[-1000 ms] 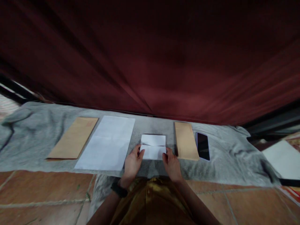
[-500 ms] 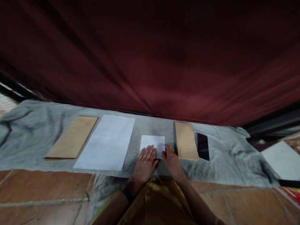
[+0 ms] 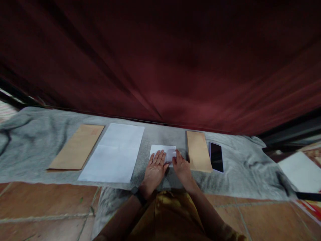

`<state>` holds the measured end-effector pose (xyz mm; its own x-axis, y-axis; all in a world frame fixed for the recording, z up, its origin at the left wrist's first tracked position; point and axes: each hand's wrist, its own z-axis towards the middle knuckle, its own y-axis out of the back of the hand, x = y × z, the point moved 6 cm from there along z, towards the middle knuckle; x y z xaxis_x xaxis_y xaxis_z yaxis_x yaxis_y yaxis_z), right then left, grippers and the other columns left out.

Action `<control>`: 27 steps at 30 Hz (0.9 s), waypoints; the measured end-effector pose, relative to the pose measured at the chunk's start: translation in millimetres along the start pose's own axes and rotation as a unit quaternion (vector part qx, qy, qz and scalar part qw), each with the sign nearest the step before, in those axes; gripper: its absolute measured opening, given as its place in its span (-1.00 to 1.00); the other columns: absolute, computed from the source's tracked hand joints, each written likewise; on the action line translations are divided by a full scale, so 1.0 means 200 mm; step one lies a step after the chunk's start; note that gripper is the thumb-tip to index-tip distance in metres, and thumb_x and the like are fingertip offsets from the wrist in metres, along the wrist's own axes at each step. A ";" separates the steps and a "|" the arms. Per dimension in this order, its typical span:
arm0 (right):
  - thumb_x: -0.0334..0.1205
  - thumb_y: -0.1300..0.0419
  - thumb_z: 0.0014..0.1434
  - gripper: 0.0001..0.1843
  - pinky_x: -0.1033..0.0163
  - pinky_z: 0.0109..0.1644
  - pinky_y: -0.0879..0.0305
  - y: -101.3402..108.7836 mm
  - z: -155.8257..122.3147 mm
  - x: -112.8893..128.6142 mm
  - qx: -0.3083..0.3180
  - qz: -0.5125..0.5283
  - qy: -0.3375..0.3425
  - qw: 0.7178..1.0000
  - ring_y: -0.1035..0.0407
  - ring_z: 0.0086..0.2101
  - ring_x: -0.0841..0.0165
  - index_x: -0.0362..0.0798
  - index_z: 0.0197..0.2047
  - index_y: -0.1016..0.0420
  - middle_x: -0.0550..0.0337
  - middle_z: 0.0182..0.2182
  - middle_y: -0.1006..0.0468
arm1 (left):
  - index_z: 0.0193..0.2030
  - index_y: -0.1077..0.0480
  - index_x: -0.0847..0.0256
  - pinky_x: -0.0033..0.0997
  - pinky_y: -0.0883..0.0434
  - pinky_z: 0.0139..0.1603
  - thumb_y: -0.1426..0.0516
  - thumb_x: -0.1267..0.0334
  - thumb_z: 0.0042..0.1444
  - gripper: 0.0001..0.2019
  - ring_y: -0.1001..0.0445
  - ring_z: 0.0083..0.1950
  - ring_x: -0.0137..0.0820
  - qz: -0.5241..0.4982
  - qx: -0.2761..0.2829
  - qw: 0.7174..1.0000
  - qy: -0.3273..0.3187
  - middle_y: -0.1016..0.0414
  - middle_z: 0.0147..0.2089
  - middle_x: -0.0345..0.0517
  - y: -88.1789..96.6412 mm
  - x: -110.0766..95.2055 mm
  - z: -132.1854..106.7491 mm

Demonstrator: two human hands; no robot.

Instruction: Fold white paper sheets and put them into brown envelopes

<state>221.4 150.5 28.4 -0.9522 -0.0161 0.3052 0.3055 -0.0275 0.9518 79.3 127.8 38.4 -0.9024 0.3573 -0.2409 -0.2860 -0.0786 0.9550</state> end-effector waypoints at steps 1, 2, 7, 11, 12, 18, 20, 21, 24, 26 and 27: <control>-0.27 0.01 0.43 -0.51 0.12 -0.06 -0.50 0.00 0.01 0.00 0.005 -0.003 -0.006 1.000 -0.61 -0.16 0.13 -0.20 0.37 -0.26 -0.22 -0.03 -0.65 | 0.41 -0.25 0.30 0.04 -0.13 0.50 0.10 0.09 0.44 -0.48 -0.15 0.52 -0.17 0.002 0.002 1.000 0.000 -0.25 0.46 0.08 0.00 0.00 0.01; -0.27 0.00 0.43 -0.51 0.13 -0.07 -0.49 0.00 0.02 0.00 0.008 -0.007 -0.011 1.000 -0.62 -0.16 0.13 -0.19 0.37 -0.27 -0.20 -0.03 -0.65 | 0.41 -0.24 0.30 0.05 -0.13 0.50 0.11 0.09 0.44 -0.48 -0.14 0.52 -0.16 0.002 0.002 1.000 0.000 -0.25 0.46 0.08 0.00 0.01 0.02; -0.26 -0.01 0.44 -0.53 0.19 -0.14 -0.47 0.01 0.05 0.00 -0.001 -0.025 -0.015 1.000 -0.63 -0.20 0.16 -0.19 0.35 -0.29 -0.19 -0.06 -0.67 | 0.42 -0.25 0.24 0.07 -0.09 0.52 0.11 0.08 0.44 -0.48 -0.12 0.53 -0.17 0.001 0.003 1.000 -0.001 -0.25 0.47 0.04 0.00 0.02 0.07; -0.21 -0.02 0.45 -0.55 0.25 -0.22 -0.44 0.01 0.08 0.00 -0.003 -0.050 -0.023 0.998 -0.63 -0.27 0.20 -0.16 0.33 -0.32 -0.10 -0.14 -0.70 | 0.43 -0.23 0.21 0.09 -0.07 0.52 0.11 0.06 0.44 -0.47 -0.10 0.54 -0.17 0.003 0.012 1.000 0.006 -0.24 0.47 0.04 -0.01 0.03 0.10; -0.20 -0.02 0.45 -0.55 0.26 -0.23 -0.43 0.01 0.09 -0.01 -0.005 -0.056 -0.023 0.998 -0.63 -0.28 0.21 -0.15 0.33 -0.32 -0.10 -0.15 -0.70 | 0.43 -0.23 0.22 0.08 -0.06 0.52 0.11 0.06 0.43 -0.47 -0.09 0.54 -0.17 0.003 0.015 1.000 0.006 -0.23 0.48 0.04 -0.01 0.04 0.11; -0.18 0.01 0.47 -0.54 0.26 -0.27 -0.42 0.02 0.10 0.00 -0.027 -0.083 -0.012 0.996 -0.62 -0.33 0.22 -0.21 0.33 -0.30 -0.17 -0.20 -0.69 | 0.43 -0.22 0.22 0.07 -0.03 0.53 0.12 0.06 0.44 -0.47 -0.10 0.54 -0.17 -0.001 0.013 1.000 -0.002 -0.23 0.48 0.03 -0.02 0.04 0.13; -0.19 0.02 0.47 -0.54 0.25 -0.28 -0.41 0.02 0.10 0.01 -0.023 -0.091 -0.012 0.996 -0.62 -0.33 0.22 -0.19 0.33 -0.30 -0.15 -0.21 -0.69 | 0.44 -0.21 0.21 0.07 -0.02 0.53 0.12 0.06 0.44 -0.47 -0.10 0.54 -0.18 -0.002 0.007 1.000 -0.003 -0.23 0.48 0.02 -0.02 0.05 0.13; -0.19 0.02 0.47 -0.54 0.25 -0.28 -0.41 0.02 0.10 0.01 -0.020 -0.093 -0.015 0.995 -0.62 -0.33 0.22 -0.18 0.33 -0.29 -0.14 -0.22 -0.69 | 0.44 -0.21 0.21 0.07 -0.03 0.53 0.11 0.06 0.44 -0.47 -0.10 0.54 -0.18 -0.003 0.006 1.000 -0.003 -0.22 0.49 0.02 -0.02 0.05 0.14; -0.19 0.03 0.48 -0.55 0.23 -0.27 -0.40 0.03 0.10 0.01 -0.010 -0.098 -0.029 0.995 -0.61 -0.34 0.21 -0.13 0.34 -0.29 -0.09 -0.23 -0.69 | 0.43 -0.21 0.26 0.07 -0.02 0.53 0.12 0.06 0.44 -0.46 -0.08 0.54 -0.16 -0.002 0.007 1.000 -0.003 -0.19 0.50 0.04 -0.03 0.05 0.14; -0.20 0.02 0.47 -0.55 0.19 -0.21 -0.41 0.04 0.10 0.01 -0.020 -0.095 -0.035 0.995 -0.60 -0.30 0.18 -0.14 0.33 -0.31 -0.09 -0.19 -0.68 | 0.43 -0.21 0.28 0.07 -0.01 0.54 0.12 0.06 0.44 -0.45 -0.05 0.55 -0.15 -0.002 0.007 1.000 -0.003 -0.16 0.51 0.05 -0.04 0.05 0.14; -0.21 0.02 0.46 -0.56 0.15 -0.14 -0.42 0.06 0.10 0.01 -0.032 -0.089 -0.032 0.995 -0.59 -0.25 0.17 -0.15 0.32 -0.32 -0.11 -0.16 -0.67 | 0.44 -0.21 0.29 0.07 0.00 0.55 0.12 0.06 0.44 -0.45 -0.04 0.55 -0.15 -0.002 0.005 1.000 -0.003 -0.15 0.51 0.05 -0.05 0.05 0.13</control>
<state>222.2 169.1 40.7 -0.9890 0.0582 0.1357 0.1304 -0.0875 0.9876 81.8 157.1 31.5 -0.8996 0.3628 -0.2431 -0.2861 -0.0689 0.9557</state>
